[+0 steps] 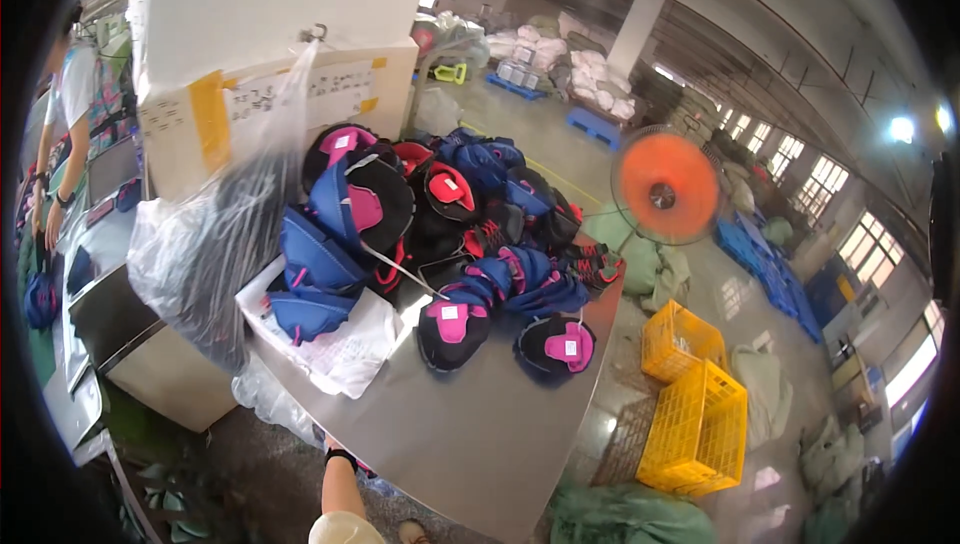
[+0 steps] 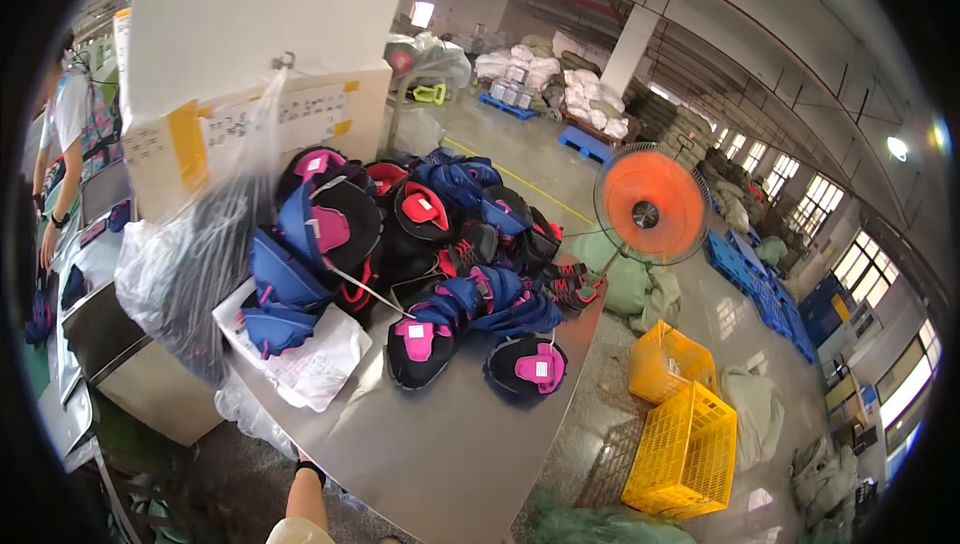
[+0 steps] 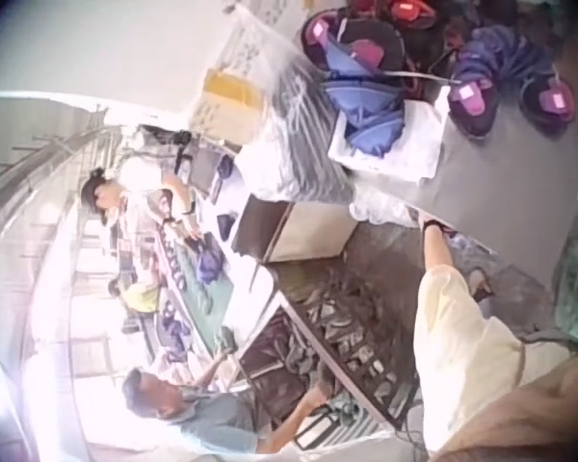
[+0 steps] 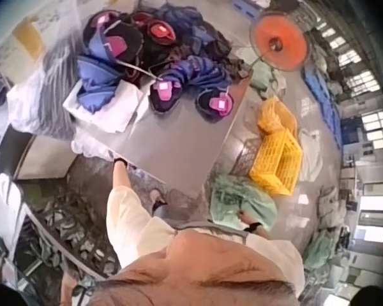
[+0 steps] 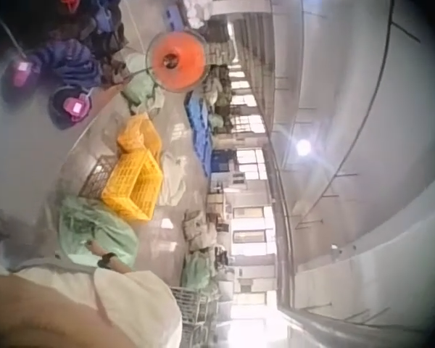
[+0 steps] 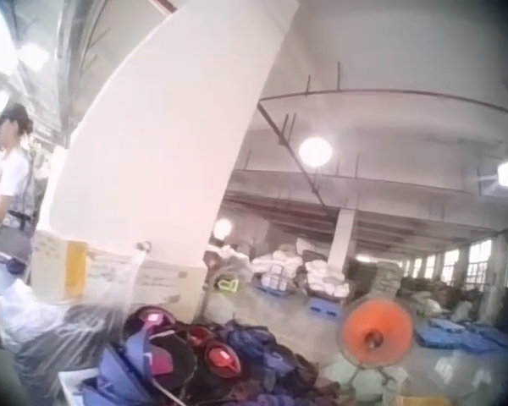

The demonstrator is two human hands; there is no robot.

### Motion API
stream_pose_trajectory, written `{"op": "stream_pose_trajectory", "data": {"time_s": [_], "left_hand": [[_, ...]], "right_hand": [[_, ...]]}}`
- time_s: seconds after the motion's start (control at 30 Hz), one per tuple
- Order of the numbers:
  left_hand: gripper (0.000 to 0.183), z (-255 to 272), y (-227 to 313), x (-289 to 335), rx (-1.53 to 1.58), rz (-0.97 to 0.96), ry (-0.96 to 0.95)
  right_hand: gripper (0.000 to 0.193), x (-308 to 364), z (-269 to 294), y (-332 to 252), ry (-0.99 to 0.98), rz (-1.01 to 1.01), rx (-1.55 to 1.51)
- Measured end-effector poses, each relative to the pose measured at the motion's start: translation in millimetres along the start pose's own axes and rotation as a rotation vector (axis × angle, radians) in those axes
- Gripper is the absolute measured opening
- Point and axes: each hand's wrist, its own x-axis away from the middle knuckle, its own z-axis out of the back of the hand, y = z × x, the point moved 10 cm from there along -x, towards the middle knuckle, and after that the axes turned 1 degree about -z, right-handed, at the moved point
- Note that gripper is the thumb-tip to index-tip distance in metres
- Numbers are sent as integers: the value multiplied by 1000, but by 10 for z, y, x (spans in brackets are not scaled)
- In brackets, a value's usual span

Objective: The recorder is sorting and organizing shoe upper components by pulling them from bags and arranging them on a table in a manufacturing facility.

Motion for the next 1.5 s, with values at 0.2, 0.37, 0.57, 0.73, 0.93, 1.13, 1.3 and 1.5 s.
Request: {"op": "stream_pose_trajectory", "data": {"time_s": [0.2, 0.37, 0.57, 0.73, 0.93, 1.13, 1.3, 1.5], "left_hand": [[41, -1106, -106, 600, -433, -18, 239], [50, -2570, 1453, 1783, -1590, -865, 334], [37, -5465, 547, 1664, -2139, -950, -236], [52, -6140, -589, 1008, -2263, -754, -593], [72, -6081, -1059, 437, -2694, -683, -507], [18, -5654, -1006, 170, -2695, -369, -311], [21, -5773, -1259, 352, -2252, -528, -607], [21, -5249, -1338, 170, -2119, -111, -322]], "right_hand": [[29, -812, 787, -809, 194, 202, 220], [19, -1840, 1859, -2261, 184, 322, -296], [41, -3232, 3233, -2695, 875, 683, -645], [28, -3418, 3047, -3396, -35, 611, -785], [18, -3262, 3044, -3443, -169, 494, -970], [21, -3250, 2289, -3505, -659, 171, -1373], [50, -2832, 2735, -3897, -413, 563, -1457], [61, -2761, 2477, -4156, -467, 581, -1273]]}}
